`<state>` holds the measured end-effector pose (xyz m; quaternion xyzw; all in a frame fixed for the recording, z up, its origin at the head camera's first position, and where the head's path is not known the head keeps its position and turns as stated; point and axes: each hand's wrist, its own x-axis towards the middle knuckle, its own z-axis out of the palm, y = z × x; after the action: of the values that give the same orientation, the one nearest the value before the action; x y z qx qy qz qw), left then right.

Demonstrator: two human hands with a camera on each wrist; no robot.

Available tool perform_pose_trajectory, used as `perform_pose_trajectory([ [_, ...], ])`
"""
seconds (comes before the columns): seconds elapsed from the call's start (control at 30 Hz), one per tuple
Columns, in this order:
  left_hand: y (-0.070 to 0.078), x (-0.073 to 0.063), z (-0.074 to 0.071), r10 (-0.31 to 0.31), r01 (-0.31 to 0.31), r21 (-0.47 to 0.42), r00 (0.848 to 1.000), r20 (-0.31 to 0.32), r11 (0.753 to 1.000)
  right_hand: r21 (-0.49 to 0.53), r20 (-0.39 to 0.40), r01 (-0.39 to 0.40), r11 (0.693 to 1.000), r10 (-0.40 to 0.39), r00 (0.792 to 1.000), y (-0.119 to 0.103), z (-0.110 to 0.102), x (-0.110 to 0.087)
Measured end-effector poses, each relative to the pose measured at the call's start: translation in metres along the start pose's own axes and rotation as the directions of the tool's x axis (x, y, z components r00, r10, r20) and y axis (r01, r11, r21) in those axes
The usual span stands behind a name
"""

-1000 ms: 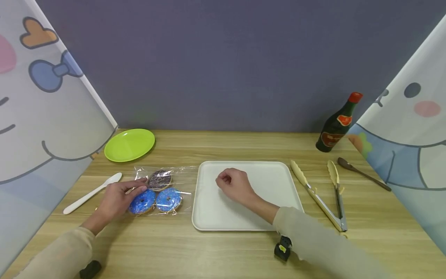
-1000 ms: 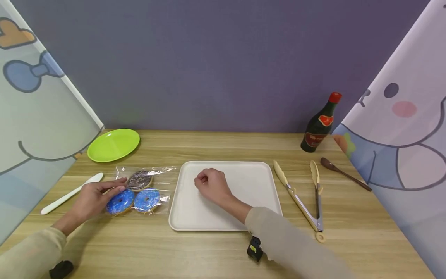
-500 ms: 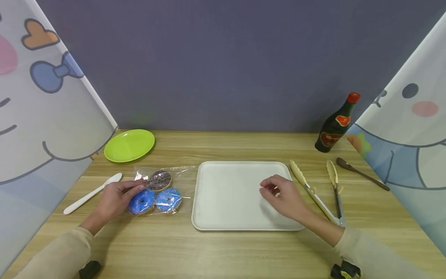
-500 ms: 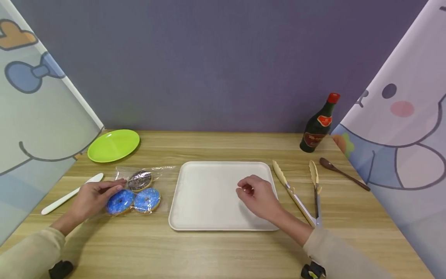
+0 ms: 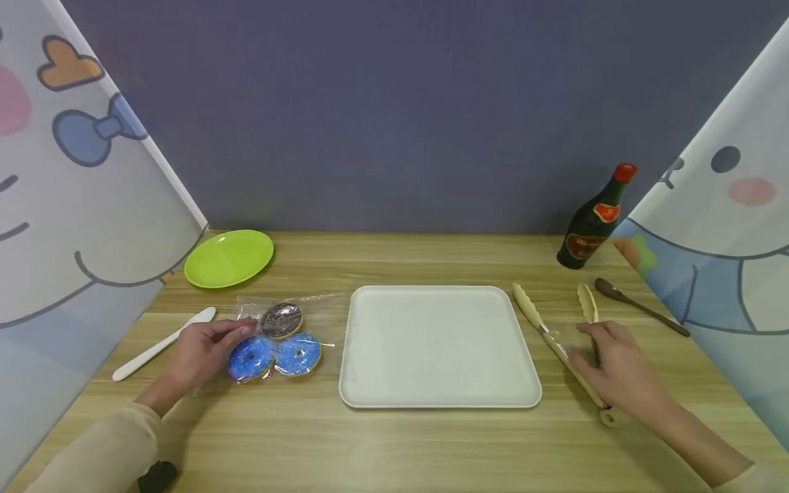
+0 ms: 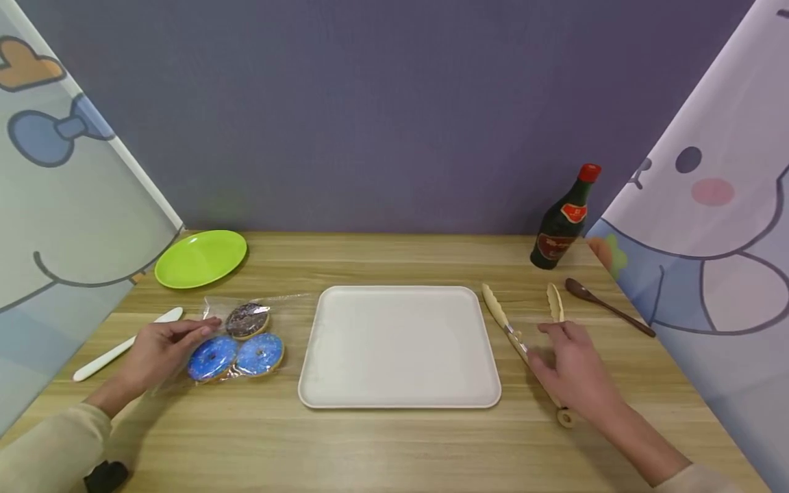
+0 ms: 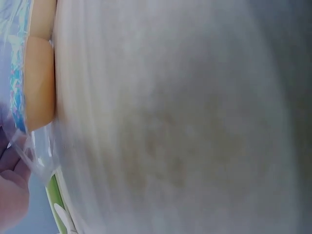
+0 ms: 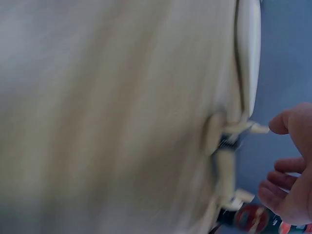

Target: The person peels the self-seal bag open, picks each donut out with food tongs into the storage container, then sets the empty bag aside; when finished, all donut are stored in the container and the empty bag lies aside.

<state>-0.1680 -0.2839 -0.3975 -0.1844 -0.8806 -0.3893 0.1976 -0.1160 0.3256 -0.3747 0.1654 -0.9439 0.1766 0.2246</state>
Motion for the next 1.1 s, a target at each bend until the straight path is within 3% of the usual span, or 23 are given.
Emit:
perform_pose_trajectory([
  [0.2, -0.003, -0.001, -0.006, -0.008, 0.009, -0.029, 1.0, 0.024, 1.0, -0.095, 0.03, -0.085, 0.992, 0.089, 0.996, 0.019, -0.005, -0.018],
  [0.33, -0.005, -0.001, -0.01, -0.026, 0.028, -0.028, 0.998, 0.064, 0.999, -0.128, 0.029, -0.115, 0.985, 0.119, 0.992, 0.02, -0.001, -0.026],
  [0.5, -0.007, 0.0, -0.011, -0.033, 0.037, -0.039, 0.996, 0.089, 0.999, -0.147, 0.087, -0.159, 0.976, 0.173, 0.981, 0.017, 0.004, -0.03],
  [0.6, -0.007, 0.0, -0.011, -0.033, 0.036, -0.04, 0.995, 0.09, 0.999, -0.149, 0.166, -0.227, 0.963, 0.25, 0.954, 0.015, 0.006, -0.028],
  [0.73, -0.007, 0.001, -0.01, -0.037, 0.042, -0.043, 0.994, 0.104, 0.998, -0.165, 0.268, -0.307, 0.937, 0.342, 0.901, 0.016, 0.005, -0.022],
  [0.87, -0.008, 0.002, -0.009, -0.039, 0.044, -0.04, 0.992, 0.118, 0.998, -0.151, 0.333, -0.357, 0.922, 0.387, 0.86, 0.02, 0.004, -0.018],
  [0.97, -0.007, 0.003, -0.009, -0.043, 0.048, -0.037, 0.992, 0.117, 0.998, -0.125, 0.351, -0.379, 0.917, 0.399, 0.847, 0.021, 0.004, -0.018],
  [1.1, -0.007, 0.004, -0.009, -0.058, 0.061, -0.025, 0.992, 0.113, 0.998, -0.1, 0.333, -0.38, 0.92, 0.39, 0.858, 0.022, 0.004, -0.019],
])
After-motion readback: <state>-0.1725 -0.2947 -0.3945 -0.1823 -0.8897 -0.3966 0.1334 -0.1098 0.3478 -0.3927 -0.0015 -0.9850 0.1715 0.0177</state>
